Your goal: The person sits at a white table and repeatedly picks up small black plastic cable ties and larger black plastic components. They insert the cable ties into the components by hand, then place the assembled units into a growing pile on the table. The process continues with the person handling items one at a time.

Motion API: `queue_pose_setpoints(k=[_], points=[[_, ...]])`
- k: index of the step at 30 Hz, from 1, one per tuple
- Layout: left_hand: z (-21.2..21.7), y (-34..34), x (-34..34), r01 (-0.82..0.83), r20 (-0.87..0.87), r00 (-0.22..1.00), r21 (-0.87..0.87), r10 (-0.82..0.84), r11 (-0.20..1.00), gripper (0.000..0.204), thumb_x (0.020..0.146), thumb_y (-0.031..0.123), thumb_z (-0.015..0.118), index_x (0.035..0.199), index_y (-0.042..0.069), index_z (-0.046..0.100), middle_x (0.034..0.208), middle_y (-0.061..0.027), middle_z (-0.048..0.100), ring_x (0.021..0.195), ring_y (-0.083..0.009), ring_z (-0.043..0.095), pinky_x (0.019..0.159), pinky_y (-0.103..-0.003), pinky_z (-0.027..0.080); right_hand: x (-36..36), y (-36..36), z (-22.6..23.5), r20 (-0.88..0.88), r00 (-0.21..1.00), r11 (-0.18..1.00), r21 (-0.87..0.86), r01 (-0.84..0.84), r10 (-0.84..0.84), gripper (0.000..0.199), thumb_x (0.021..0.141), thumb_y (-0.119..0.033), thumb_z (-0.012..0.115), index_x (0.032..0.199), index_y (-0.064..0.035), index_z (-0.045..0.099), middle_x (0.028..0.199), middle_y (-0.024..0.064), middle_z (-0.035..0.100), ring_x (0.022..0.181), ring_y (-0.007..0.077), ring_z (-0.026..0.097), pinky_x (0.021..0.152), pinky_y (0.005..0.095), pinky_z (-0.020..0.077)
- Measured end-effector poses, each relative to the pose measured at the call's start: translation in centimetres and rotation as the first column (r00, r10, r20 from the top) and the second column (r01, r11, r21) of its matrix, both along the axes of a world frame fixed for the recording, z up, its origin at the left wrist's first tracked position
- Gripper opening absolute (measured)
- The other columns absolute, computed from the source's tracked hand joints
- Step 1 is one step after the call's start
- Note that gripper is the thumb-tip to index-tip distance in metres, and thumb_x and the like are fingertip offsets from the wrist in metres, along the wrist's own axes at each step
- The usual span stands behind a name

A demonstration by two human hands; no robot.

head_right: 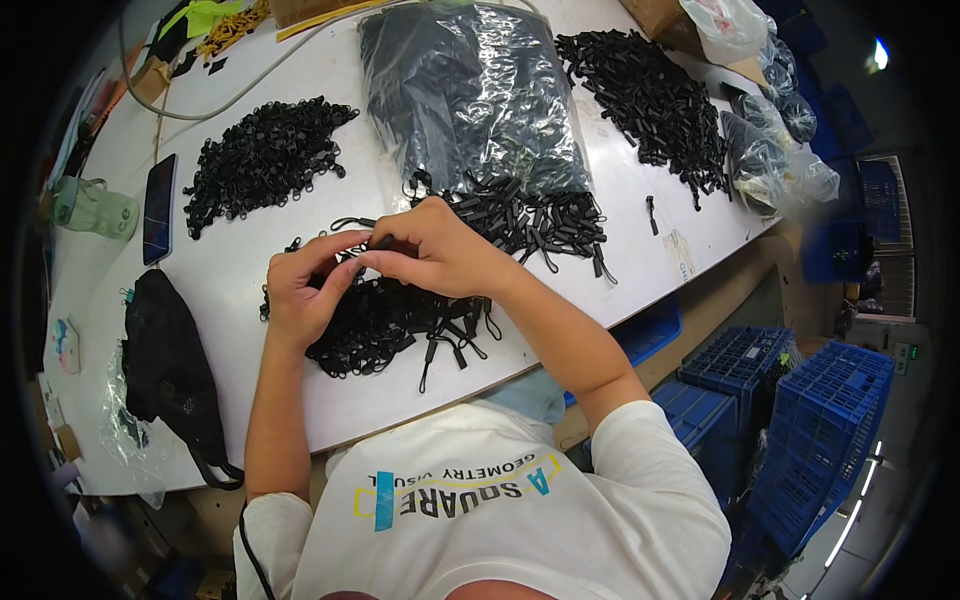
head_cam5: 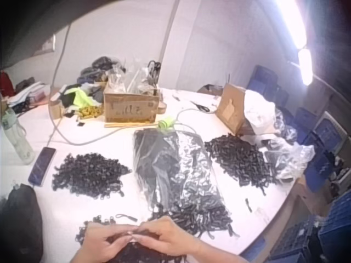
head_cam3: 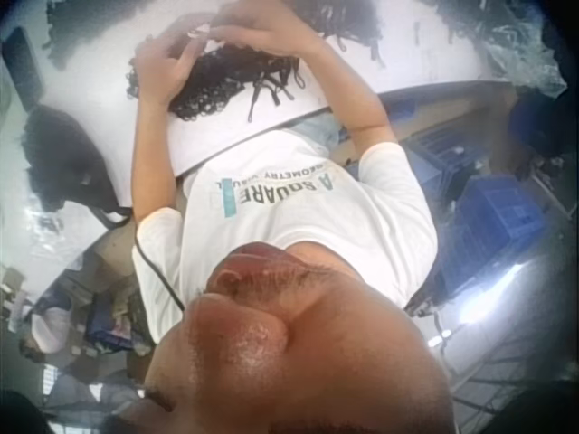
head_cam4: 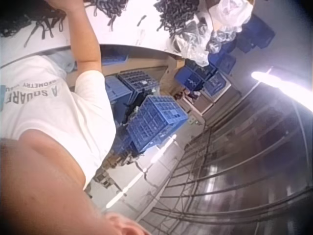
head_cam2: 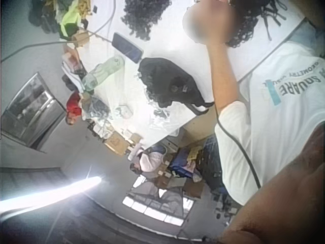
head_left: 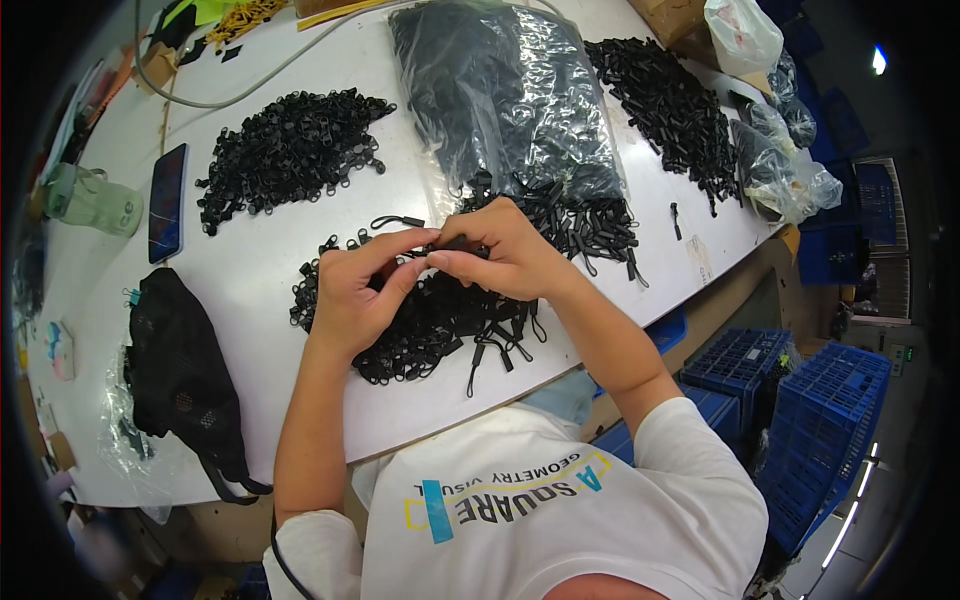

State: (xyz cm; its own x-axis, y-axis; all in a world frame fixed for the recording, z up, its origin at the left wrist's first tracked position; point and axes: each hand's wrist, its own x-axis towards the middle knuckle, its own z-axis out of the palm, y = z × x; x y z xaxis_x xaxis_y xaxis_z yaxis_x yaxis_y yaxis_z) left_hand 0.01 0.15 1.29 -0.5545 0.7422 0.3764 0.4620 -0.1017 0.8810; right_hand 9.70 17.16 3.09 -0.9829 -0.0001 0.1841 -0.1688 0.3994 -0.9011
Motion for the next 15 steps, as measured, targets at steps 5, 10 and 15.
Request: queue_pose_setpoints(k=[5,10,15], points=[[-0.4,-0.2,-0.8,0.056,-0.244,0.969,0.025,-0.048,0.998,0.019,0.072,-0.001,0.069,0.090,0.004,0.066,0.068,-0.0083,0.064,0.049,-0.0186,0.059,0.047,-0.026,0.044,0.2,0.4,0.4,0.179,0.971,0.979,-0.156,-0.133,0.160,0.024,0.088,-0.019,0.059,0.075,0.0000,0.062,0.052,0.0003,0.054,0.044,0.0055,0.047,0.043,0.0215,0.0365],[-0.3,-0.4,-0.7,0.074,-0.294,0.954,0.020,-0.065,0.997,0.013,0.073,-0.001,0.069,0.083,0.004,0.061,0.059,-0.0080,0.058,0.045,-0.0213,0.056,0.044,-0.028,0.042,0.1,0.4,0.3,0.163,0.984,0.987,-0.150,-0.050,0.074,0.021,0.089,-0.016,0.058,0.080,0.0014,0.065,0.053,0.0015,0.055,0.045,0.0057,0.050,0.043,0.0206,0.0391],[-0.4,-0.4,-0.6,-0.022,-0.193,0.981,-0.033,0.015,0.999,0.010,0.077,0.000,0.067,0.082,0.004,0.059,0.051,-0.0056,0.051,0.040,-0.0156,0.050,0.041,-0.027,0.036,0.3,1.2,0.3,0.104,0.984,0.918,-0.355,0.175,-0.148,0.016,0.088,-0.008,0.056,0.088,0.0052,0.065,0.061,0.0063,0.059,0.051,0.0090,0.056,0.046,0.0208,0.0450]])
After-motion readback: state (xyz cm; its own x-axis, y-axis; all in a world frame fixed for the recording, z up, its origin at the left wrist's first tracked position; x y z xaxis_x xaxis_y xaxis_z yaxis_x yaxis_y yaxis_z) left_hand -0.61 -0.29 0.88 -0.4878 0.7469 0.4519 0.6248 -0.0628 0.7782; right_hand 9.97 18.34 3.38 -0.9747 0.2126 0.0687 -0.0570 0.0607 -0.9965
